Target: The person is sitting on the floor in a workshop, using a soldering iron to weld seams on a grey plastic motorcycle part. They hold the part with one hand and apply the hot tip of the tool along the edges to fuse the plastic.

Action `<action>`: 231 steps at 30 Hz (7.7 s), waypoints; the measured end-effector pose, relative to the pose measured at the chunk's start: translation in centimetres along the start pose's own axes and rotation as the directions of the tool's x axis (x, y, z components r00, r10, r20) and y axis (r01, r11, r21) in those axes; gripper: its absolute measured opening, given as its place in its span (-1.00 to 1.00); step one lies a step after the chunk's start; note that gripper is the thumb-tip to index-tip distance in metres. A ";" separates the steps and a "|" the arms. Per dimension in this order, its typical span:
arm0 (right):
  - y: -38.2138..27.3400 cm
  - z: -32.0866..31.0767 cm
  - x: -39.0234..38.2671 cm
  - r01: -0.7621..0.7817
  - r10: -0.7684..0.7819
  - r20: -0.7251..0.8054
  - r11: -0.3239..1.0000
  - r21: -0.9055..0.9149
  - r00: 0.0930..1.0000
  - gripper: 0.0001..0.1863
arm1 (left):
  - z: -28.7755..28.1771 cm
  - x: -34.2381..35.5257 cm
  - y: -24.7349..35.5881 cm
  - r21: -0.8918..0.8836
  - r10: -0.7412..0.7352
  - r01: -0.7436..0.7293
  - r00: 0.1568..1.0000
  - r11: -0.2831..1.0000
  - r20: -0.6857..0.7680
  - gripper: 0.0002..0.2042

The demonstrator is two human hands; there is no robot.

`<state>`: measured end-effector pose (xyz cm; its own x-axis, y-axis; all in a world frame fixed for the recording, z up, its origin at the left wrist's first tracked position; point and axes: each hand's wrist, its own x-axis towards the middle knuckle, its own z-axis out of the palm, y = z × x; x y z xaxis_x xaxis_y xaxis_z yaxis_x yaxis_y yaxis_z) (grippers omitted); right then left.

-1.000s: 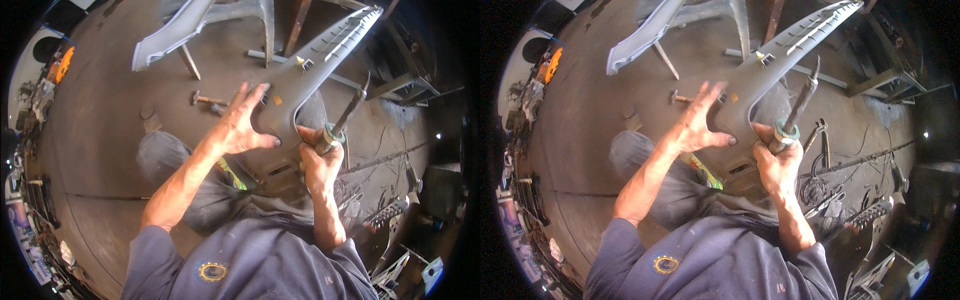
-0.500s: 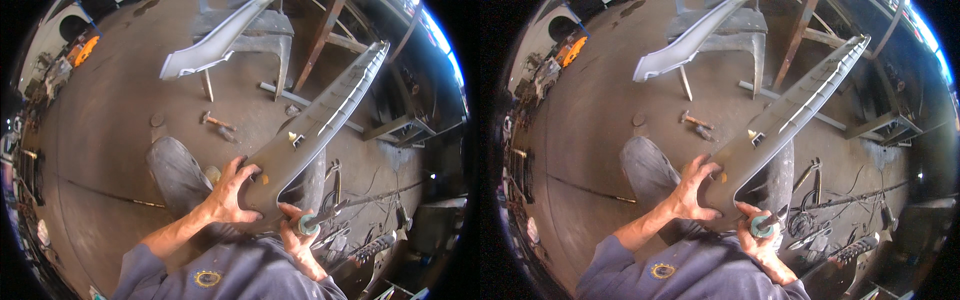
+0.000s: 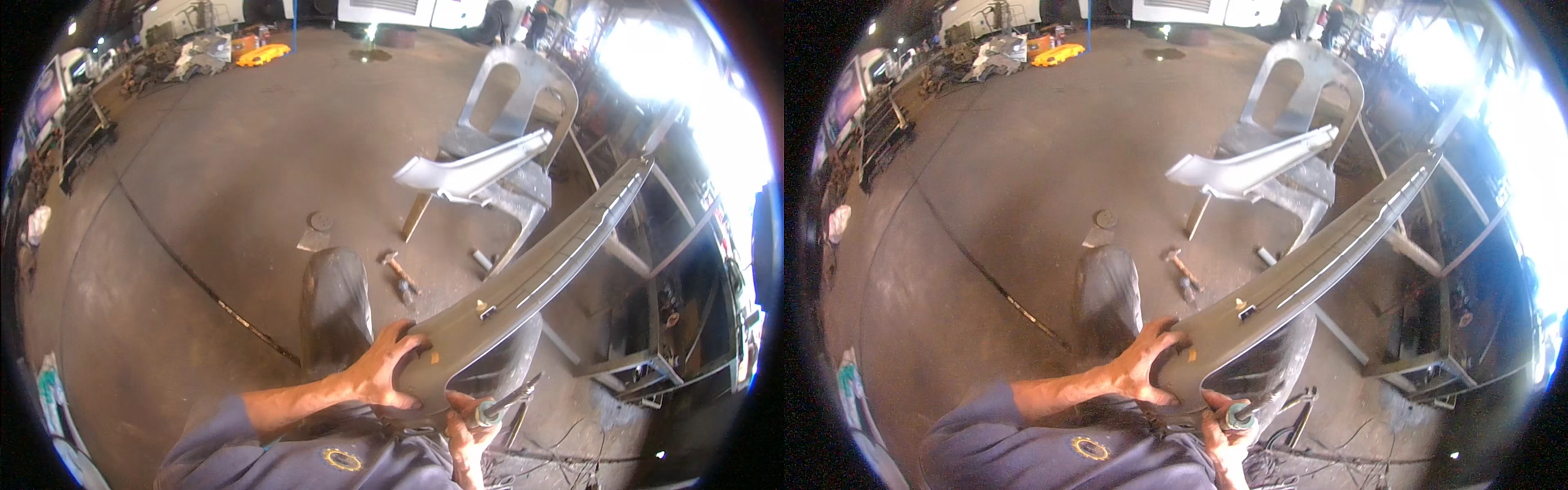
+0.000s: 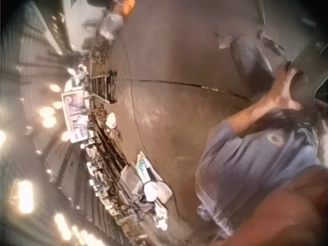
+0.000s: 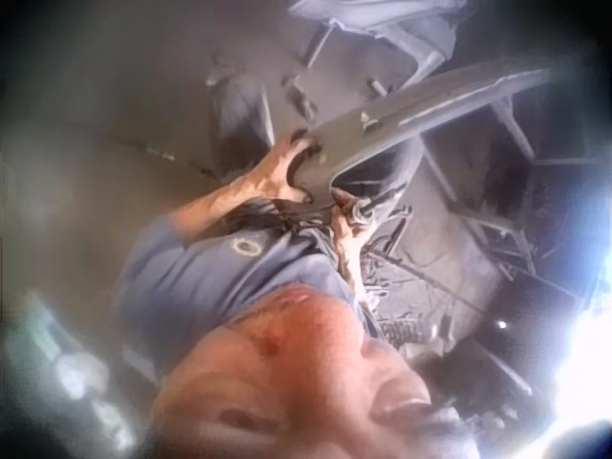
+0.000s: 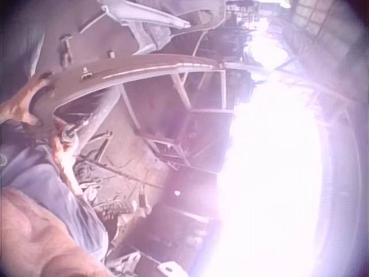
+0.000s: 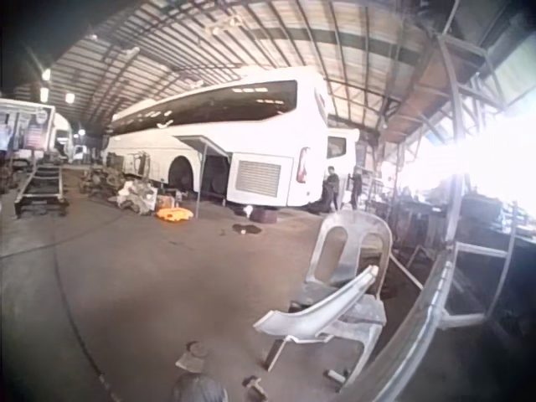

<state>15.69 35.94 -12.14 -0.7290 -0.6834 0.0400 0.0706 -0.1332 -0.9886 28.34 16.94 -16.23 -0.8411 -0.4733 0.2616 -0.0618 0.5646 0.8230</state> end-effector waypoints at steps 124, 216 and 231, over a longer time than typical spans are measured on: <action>-2.2 -7.0 8.5 -0.011 -0.015 -0.018 0.389 -0.921 1.000 -0.68 | 6.4 17.4 -6.6 0.057 -0.306 0.307 0.952 0.950 -0.026 0.10; -1.5 -4.6 7.5 -0.006 -0.229 -0.040 0.147 -0.989 0.973 -0.58 | 6.2 17.3 -6.9 0.089 -0.319 0.317 0.948 0.944 0.006 0.07; -1.4 -5.2 6.6 -0.017 -0.273 -0.061 0.160 -0.987 0.960 -0.56 | 6.1 17.3 -6.2 0.133 -0.308 0.308 0.951 0.942 -0.017 0.06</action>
<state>7.23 35.32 -11.24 -0.7605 -0.5761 0.2996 -0.6484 0.6989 -0.3019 10.85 9.37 -19.83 -0.7717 -0.6360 0.0040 -0.3886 0.4764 0.7887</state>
